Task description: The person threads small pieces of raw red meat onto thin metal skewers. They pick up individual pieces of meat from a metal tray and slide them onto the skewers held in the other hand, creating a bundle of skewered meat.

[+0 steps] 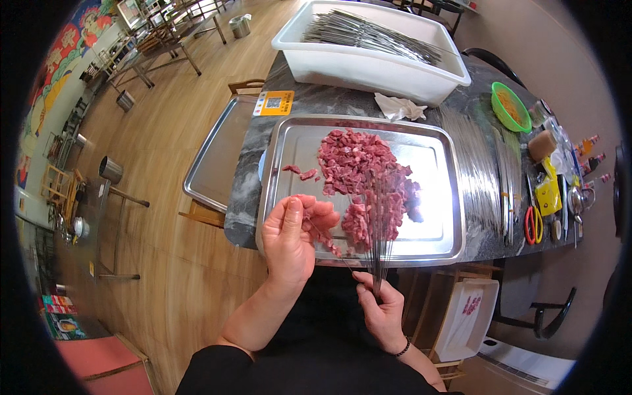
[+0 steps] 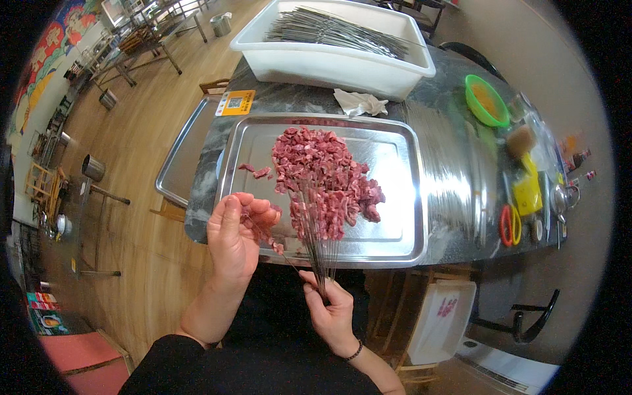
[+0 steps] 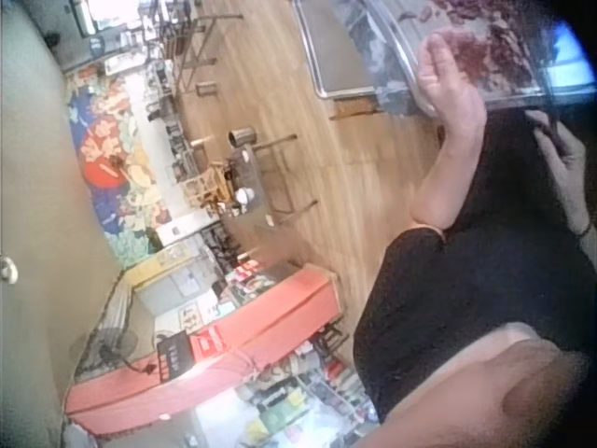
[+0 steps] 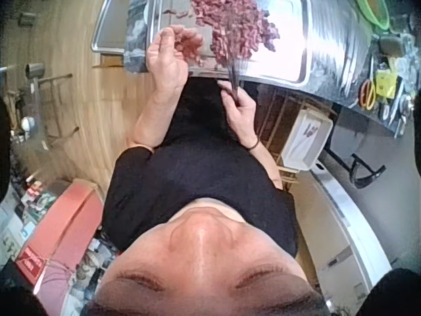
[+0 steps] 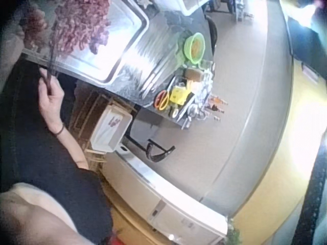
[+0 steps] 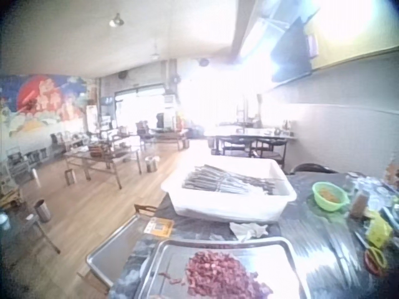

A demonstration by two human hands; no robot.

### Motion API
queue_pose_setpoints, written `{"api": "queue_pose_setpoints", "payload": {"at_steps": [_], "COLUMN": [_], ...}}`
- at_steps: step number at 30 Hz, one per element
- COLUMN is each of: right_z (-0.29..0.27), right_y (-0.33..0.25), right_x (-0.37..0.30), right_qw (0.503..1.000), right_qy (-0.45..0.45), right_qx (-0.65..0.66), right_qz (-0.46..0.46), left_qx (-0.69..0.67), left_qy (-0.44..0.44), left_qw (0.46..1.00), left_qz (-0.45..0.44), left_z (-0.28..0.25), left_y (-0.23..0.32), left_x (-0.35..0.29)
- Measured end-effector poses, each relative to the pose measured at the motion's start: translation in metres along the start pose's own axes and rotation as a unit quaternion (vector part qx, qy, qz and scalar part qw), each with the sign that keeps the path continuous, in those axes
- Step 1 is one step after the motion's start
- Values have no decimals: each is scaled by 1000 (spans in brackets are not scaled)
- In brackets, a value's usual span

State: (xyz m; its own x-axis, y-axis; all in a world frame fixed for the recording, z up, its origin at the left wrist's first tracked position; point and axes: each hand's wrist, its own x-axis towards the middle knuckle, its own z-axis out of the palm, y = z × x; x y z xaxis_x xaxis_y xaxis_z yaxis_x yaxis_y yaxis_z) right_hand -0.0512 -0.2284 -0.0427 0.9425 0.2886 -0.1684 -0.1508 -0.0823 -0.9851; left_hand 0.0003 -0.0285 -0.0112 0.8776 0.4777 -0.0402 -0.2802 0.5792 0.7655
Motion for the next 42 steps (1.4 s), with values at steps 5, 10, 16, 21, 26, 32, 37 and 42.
{"api": "queue_pose_setpoints", "payload": {"at_steps": [5, 10, 16, 21, 26, 32, 37, 42], "right_z": [5, 4, -7, -27, -35, -42, -47, -46], "right_y": [-6, -11, -27, -44, -34, -23, -13, -10], "right_x": [1, 6, 13, 28, 20, 9, 1, -6], "right_qw": [1000, 999, 996, 952, 998, 998, 997, 997], "right_qy": [-3, -43, -30, 21, -4, 40, 72, 52], "right_qx": [29, 25, -3, -250, 6, 27, -13, -61], "right_qz": [9, 1, -89, -175, -58, 33, 22, -16], "left_qx": [25, -137, 75, 180, 196, 501, 685, 669], "left_qy": [1, -47, -72, -213, -212, -273, -404, -373], "left_qw": [1000, 975, 993, 960, 956, 820, 555, 606], "left_qz": [-8, -171, -49, -11, -49, 46, 244, 214], "left_z": [2, 7, 34, 37, 14, 4, 15, 8], "left_y": [-14, -7, -1, 44, 52, 31, 5, 18], "left_x": [-10, -2, 17, 10, 21, 50, 64, 70]}}
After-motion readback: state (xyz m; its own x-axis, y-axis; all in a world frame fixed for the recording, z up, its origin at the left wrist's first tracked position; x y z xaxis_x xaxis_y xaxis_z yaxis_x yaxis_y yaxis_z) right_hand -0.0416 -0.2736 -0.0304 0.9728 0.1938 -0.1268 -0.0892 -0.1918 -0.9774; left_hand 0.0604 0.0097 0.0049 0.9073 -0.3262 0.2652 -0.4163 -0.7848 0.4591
